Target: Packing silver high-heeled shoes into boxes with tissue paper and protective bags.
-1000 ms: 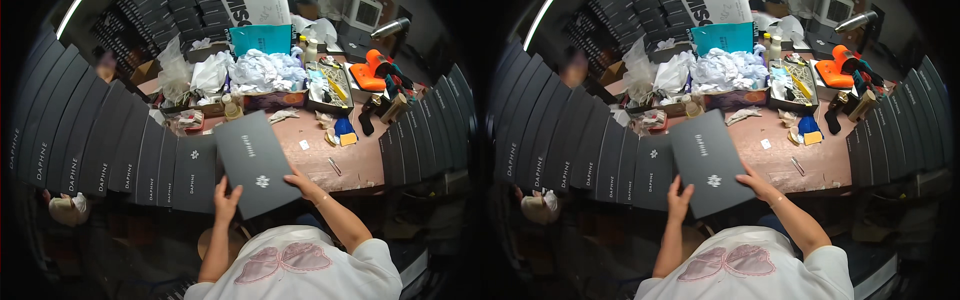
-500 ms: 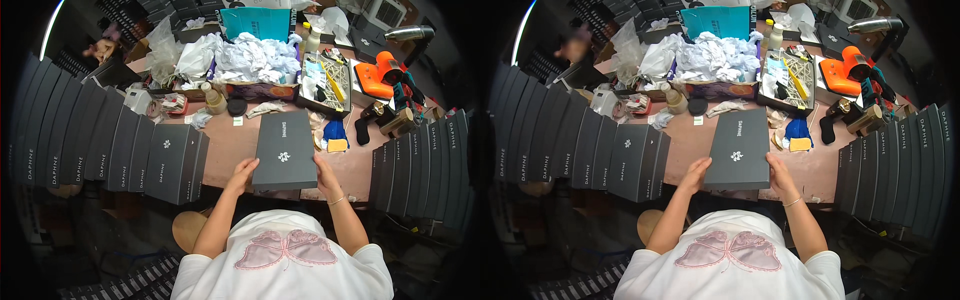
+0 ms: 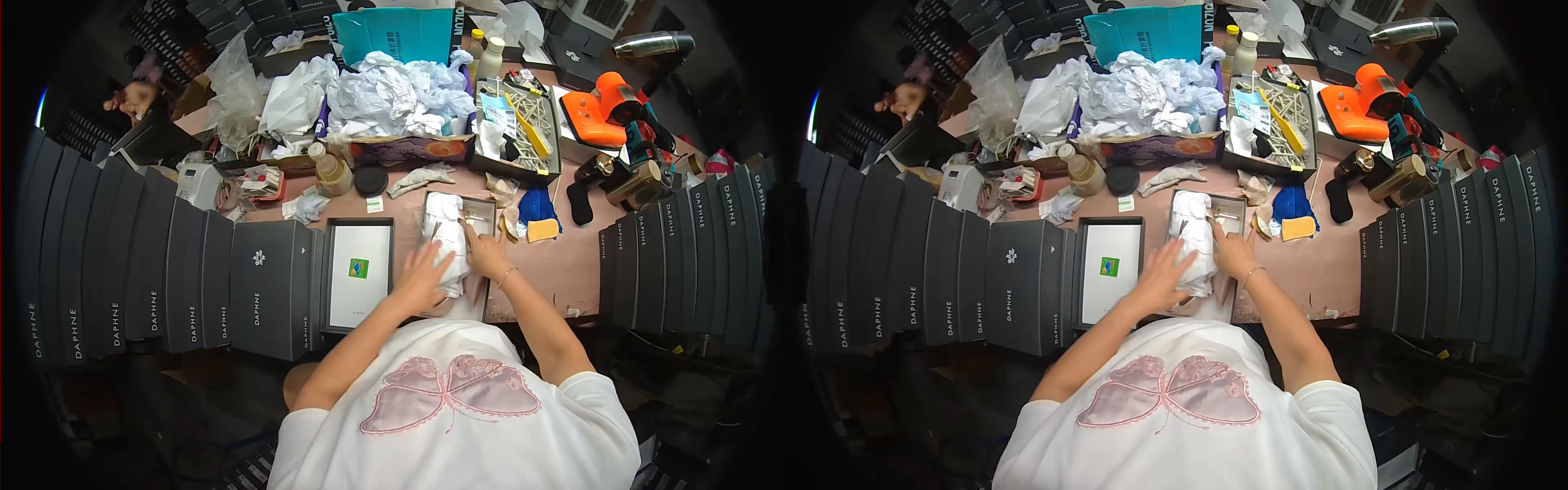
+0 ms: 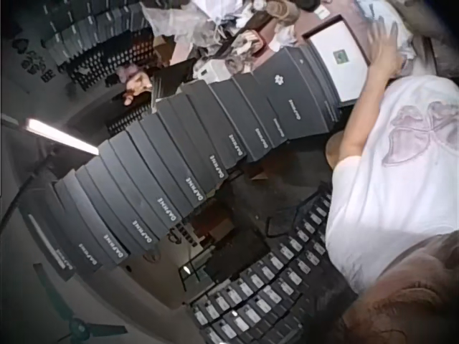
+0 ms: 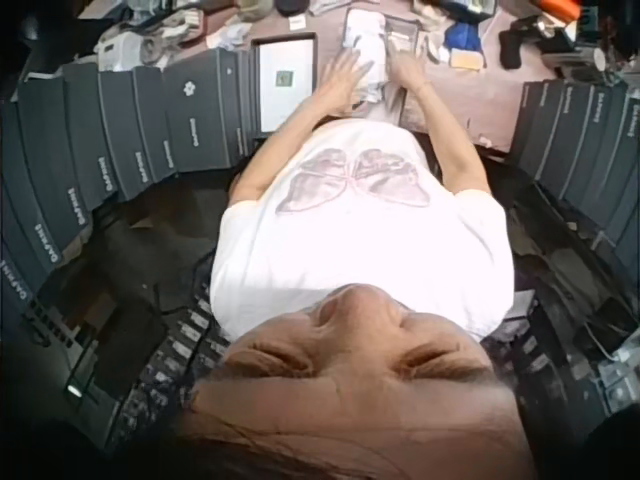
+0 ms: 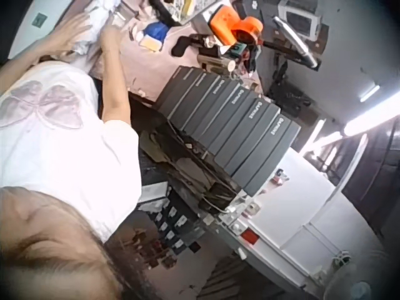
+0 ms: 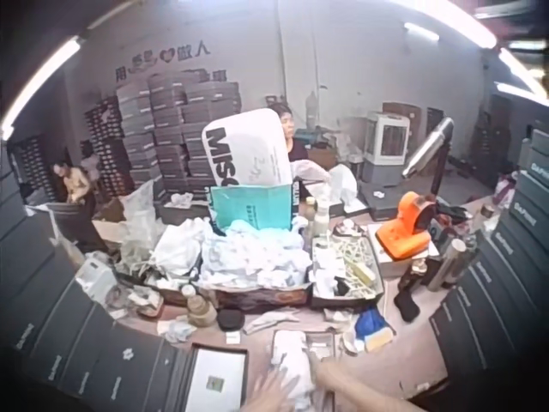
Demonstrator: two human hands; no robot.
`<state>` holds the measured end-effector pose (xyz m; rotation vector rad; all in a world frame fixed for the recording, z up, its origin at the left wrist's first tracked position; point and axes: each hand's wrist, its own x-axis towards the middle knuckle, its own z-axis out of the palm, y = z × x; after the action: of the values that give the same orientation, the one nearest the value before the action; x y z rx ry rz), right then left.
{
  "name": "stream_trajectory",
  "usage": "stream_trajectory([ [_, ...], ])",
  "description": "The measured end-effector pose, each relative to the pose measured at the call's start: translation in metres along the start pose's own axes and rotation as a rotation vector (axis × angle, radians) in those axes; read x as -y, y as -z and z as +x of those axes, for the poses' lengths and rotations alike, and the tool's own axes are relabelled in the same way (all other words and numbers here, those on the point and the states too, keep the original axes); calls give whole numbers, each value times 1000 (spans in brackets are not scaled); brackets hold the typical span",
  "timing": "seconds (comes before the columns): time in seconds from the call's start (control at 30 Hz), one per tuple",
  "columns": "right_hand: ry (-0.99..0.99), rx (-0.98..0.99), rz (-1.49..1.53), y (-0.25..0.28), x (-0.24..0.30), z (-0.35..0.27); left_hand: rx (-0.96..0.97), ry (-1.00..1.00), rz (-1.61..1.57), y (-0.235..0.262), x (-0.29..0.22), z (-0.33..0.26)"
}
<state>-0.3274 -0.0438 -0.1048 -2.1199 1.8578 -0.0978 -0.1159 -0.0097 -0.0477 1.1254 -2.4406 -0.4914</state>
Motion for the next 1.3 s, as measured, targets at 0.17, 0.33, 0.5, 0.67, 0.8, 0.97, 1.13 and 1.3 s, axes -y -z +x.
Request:
stream_trajectory([
  [0.17,-47,-62,152,-10,-6,11,-45,106,-460,-45,47,27],
  [0.33,-288,-109,407,20,-13,-7,-546,306,-454,100,70,31],
  [0.5,-281,-170,896,16,-55,-21,157,423,272,85,134,-30],
  [0.67,-161,-151,924,63,-62,-20,-207,240,-91,128,62,30],
  [0.8,362,283,610,120,-16,5,150,108,-623,113,21,100],
  [0.97,614,750,530,122,27,17,911,124,-651,66,8,77],
  [1.13,581,855,665,104,46,9,163,636,-944,48,83,14],
  [1.3,719,769,522,120,77,24,-180,194,333,111,117,-1],
])
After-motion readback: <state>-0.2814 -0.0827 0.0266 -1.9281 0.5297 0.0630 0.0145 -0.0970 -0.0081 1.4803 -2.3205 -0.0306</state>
